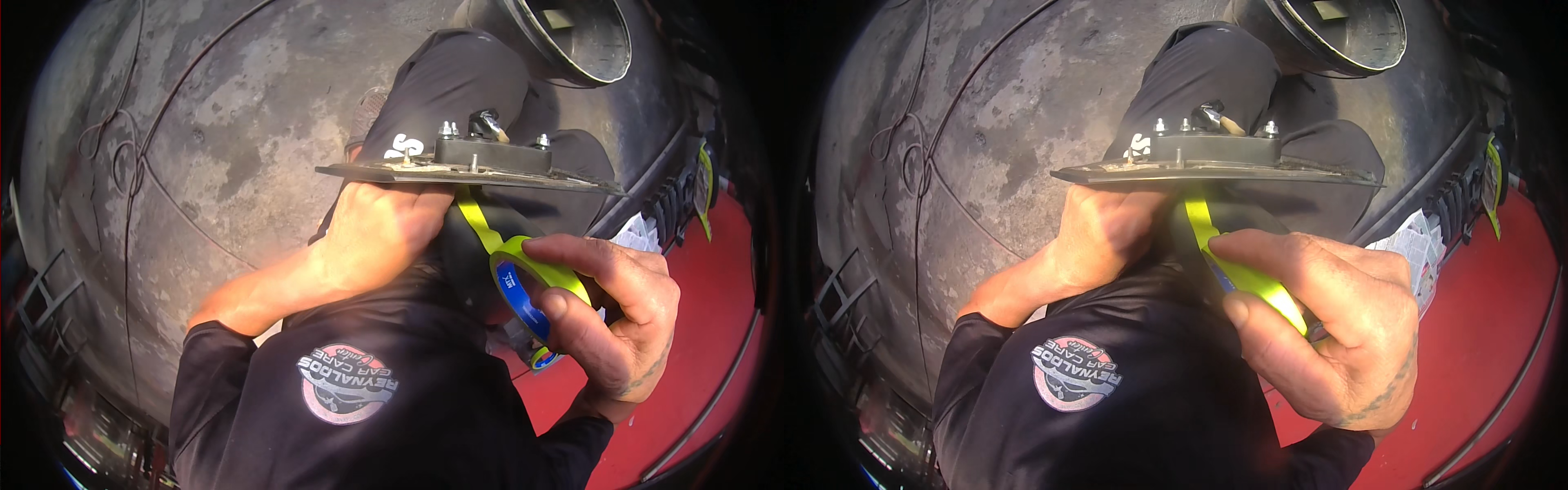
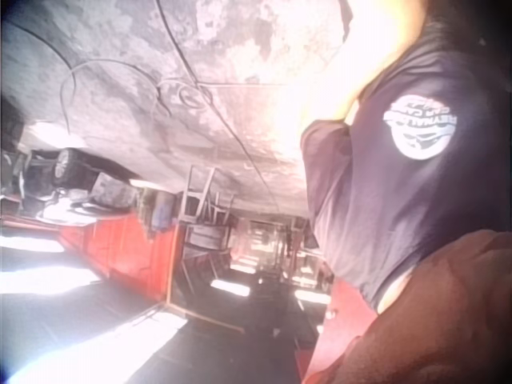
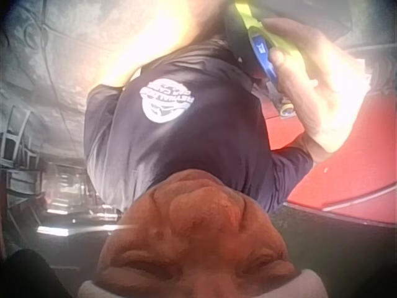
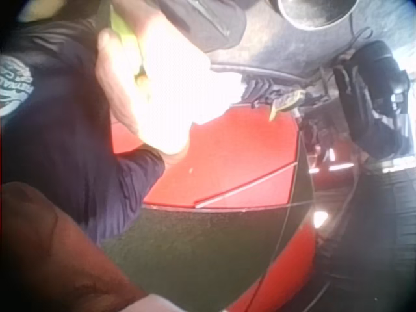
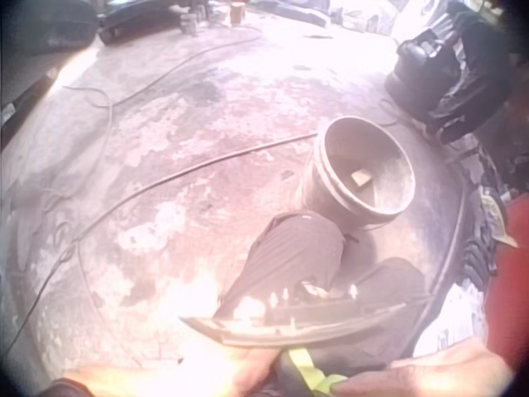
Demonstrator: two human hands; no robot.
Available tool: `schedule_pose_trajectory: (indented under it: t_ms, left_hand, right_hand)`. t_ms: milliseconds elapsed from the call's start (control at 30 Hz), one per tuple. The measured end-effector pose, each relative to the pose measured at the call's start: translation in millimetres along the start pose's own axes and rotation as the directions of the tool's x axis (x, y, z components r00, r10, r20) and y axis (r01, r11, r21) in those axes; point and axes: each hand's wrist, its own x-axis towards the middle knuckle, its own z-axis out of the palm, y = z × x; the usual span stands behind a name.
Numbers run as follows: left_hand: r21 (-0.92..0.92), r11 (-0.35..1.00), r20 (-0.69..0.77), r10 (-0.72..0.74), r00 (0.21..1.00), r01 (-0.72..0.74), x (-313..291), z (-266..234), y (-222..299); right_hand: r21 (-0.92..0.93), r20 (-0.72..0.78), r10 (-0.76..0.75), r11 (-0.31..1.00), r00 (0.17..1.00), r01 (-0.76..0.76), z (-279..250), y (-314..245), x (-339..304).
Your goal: The person kneels on the floor and applies bright yellow masking tape to the edges of a detached car side mirror. They carefully wrap the tape around the contours of the mirror housing, including the mounting bracket area, and smooth it down to ensure adhesion.
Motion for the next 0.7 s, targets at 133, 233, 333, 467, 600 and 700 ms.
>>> schedule_pose_trajectory:
  t_ms: [133, 233, 333, 467, 600, 700]
  left_hand:
    - [-0.036, 0.994, 0.066, -0.104, 0.992, 0.107, -3.4, -15.1, 4.6]
    - [-0.212, 0.958, 0.094, -0.177, 0.98, 0.193, -5.6, -21.1, 2.4]
    - [-0.369, 0.899, 0.153, -0.191, 0.97, 0.235, -2.8, -22.0, -0.1]
    - [-0.359, 0.898, 0.245, -0.171, 0.954, 0.253, 3.1, -25.9, 1.7]
    - [-0.372, 0.879, 0.326, -0.176, 0.929, 0.298, 3.8, -26.7, 0.4]
    - [-0.325, 0.9, 0.339, -0.175, 0.924, 0.29, 0.7, -22.1, -4.6]
  right_hand:
    - [-0.01, -0.018, 0.013, 1.0, 1.0, -0.013, -0.5, -0.4, 0.1]
    - [0.003, -0.031, 0.006, 1.0, 1.0, -0.006, -0.4, 0.0, 0.2]
    - [-0.005, -0.034, 0.002, 1.0, 0.999, -0.002, -0.3, -0.2, 0.9]
    - [-0.003, -0.041, 0.066, 0.998, 0.997, -0.066, 0.7, -6.1, 2.7]
    - [0.013, -0.054, 0.076, 0.997, 0.996, -0.075, 3.2, -7.4, 3.4]
    - [0.019, -0.061, 0.052, 0.999, 0.997, -0.051, 4.5, -5.9, 3.7]
